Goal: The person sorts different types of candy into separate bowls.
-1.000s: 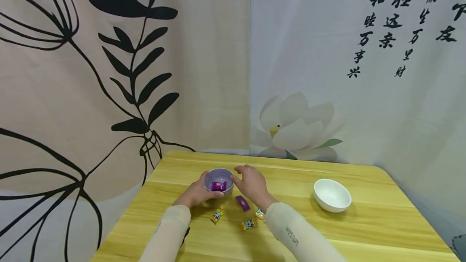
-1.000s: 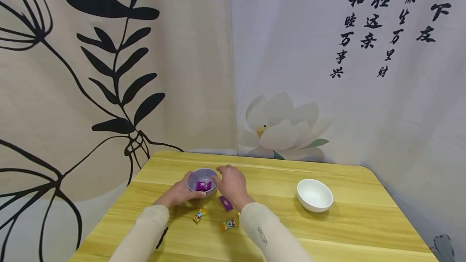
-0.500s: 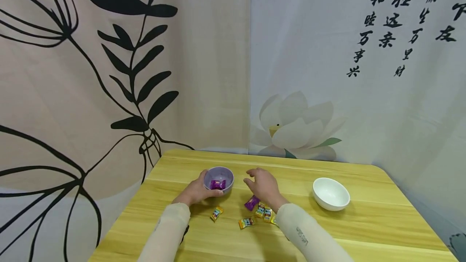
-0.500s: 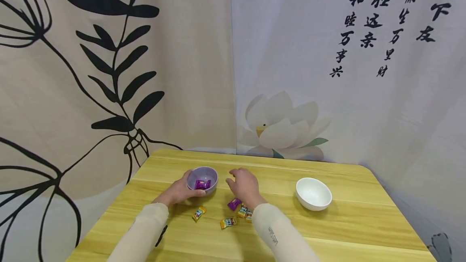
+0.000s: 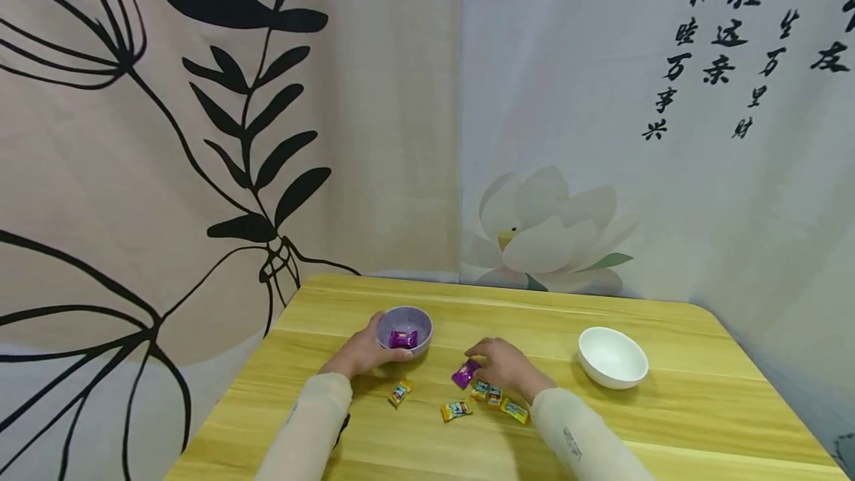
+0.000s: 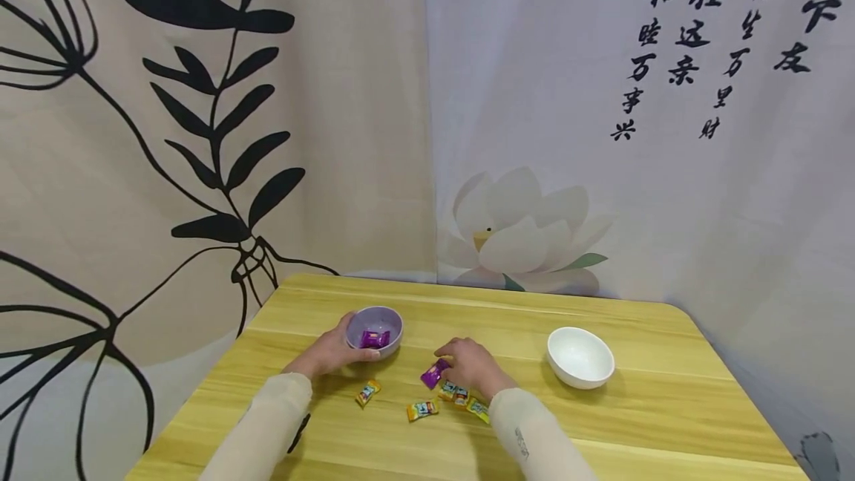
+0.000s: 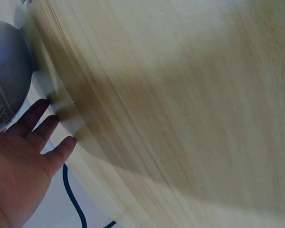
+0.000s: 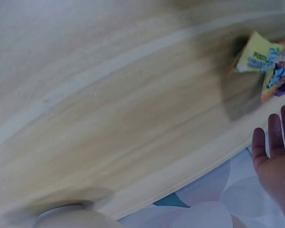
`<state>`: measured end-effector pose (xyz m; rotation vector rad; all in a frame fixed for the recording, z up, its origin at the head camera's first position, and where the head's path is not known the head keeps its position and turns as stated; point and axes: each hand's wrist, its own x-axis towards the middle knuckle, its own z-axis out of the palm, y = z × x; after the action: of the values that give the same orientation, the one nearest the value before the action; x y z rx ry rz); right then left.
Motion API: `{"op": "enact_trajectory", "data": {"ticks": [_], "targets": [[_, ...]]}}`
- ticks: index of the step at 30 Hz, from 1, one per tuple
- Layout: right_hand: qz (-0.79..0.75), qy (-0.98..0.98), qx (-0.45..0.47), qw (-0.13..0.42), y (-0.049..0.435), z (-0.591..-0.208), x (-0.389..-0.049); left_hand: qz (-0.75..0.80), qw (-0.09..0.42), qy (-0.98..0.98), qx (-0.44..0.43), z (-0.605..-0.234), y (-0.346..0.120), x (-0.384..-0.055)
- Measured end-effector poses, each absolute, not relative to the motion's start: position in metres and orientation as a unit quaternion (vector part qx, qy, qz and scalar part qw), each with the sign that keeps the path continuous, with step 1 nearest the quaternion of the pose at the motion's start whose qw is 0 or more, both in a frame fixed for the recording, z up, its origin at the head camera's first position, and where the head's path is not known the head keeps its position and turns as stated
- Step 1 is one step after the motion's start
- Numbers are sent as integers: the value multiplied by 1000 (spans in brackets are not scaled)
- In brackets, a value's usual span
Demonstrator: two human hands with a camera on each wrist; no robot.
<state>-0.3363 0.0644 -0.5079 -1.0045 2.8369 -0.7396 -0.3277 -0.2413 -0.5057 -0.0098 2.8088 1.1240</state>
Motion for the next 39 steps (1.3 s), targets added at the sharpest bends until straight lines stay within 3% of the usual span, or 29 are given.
{"op": "enact_trajectory", "data": {"ticks": [7,20,28,33,39], "targets": [[-187,908,-376,-14,64,-517,-338,375,53,925,1,-506,-239,-329],[-178,924,-336,-34,58,-523,-340,385,51,922,3,-510,-240,-331],[-256,931,-250,-77,39,-491,-348,388,49,920,-2,-511,-243,-332],[-248,926,-264,-109,10,-471,-351,389,53,920,0,-511,-244,-331],[-245,923,-278,-100,-21,-457,-348,382,56,923,4,-510,-244,-331]]}}
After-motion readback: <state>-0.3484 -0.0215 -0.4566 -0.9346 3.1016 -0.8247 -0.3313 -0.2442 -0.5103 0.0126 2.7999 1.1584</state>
